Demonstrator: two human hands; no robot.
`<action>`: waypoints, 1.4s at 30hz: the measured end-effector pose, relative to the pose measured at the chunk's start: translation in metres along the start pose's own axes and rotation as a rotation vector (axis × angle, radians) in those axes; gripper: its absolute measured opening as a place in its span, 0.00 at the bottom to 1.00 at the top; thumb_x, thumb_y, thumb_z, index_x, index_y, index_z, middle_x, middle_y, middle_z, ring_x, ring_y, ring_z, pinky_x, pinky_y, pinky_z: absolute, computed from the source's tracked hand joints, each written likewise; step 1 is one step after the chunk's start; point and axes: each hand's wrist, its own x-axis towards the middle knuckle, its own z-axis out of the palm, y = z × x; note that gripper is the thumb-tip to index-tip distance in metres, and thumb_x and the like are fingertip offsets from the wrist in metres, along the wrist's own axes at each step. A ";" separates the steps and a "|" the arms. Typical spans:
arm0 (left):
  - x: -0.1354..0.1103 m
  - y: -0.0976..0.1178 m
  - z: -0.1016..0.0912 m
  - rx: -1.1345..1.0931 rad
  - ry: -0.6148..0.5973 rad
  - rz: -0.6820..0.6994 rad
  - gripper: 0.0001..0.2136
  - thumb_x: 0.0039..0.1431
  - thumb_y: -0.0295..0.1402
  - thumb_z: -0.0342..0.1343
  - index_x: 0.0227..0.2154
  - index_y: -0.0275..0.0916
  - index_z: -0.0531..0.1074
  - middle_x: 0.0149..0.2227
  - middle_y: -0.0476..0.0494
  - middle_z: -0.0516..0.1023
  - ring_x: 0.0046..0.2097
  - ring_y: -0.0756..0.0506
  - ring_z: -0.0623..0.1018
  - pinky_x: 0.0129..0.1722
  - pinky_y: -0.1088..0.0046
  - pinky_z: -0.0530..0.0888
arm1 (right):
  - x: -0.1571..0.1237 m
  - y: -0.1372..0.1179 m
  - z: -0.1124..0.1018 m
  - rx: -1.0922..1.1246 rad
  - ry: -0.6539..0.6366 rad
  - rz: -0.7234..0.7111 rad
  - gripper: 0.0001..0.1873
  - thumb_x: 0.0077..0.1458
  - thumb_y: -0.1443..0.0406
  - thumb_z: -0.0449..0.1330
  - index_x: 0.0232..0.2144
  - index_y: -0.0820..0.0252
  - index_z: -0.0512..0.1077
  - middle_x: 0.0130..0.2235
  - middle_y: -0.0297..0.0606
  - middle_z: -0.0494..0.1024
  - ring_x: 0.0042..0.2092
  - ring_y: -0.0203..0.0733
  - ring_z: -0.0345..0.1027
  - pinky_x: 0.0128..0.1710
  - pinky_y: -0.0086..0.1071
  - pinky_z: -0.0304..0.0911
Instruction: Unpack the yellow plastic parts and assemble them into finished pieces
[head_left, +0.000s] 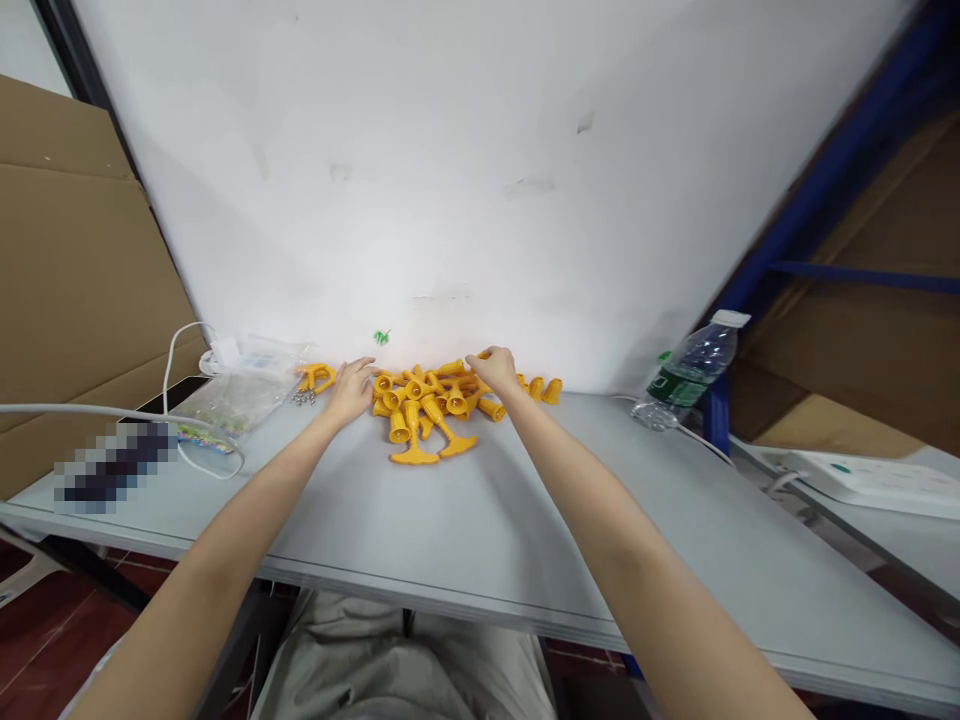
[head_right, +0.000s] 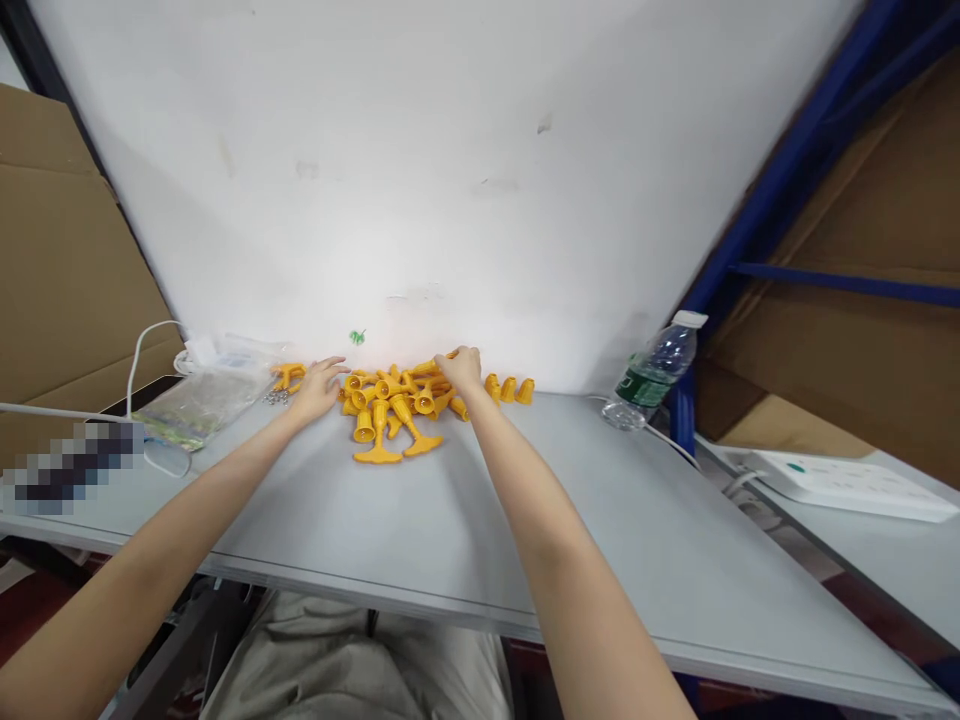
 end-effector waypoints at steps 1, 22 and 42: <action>0.001 0.006 0.002 -0.038 0.029 0.012 0.18 0.53 0.20 0.48 0.42 0.42 0.76 0.57 0.42 0.74 0.60 0.41 0.71 0.65 0.49 0.60 | -0.003 -0.001 -0.004 0.027 -0.002 0.036 0.06 0.44 0.63 0.60 0.23 0.60 0.69 0.24 0.34 0.69 0.29 0.39 0.62 0.30 0.32 0.58; -0.038 0.081 0.025 -0.034 0.222 0.163 0.21 0.66 0.33 0.45 0.62 0.43 0.64 0.66 0.33 0.60 0.65 0.38 0.64 0.60 0.54 0.65 | -0.102 0.008 -0.012 0.221 0.059 -0.926 0.08 0.59 0.68 0.53 0.42 0.54 0.64 0.49 0.47 0.71 0.52 0.49 0.68 0.51 0.48 0.67; -0.039 0.080 0.025 -0.120 0.137 0.036 0.15 0.62 0.32 0.53 0.51 0.44 0.74 0.46 0.43 0.74 0.33 0.50 0.74 0.40 0.73 0.72 | -0.114 0.002 -0.012 -0.298 -0.057 -0.750 0.20 0.64 0.66 0.48 0.57 0.58 0.67 0.53 0.49 0.77 0.57 0.53 0.65 0.62 0.59 0.44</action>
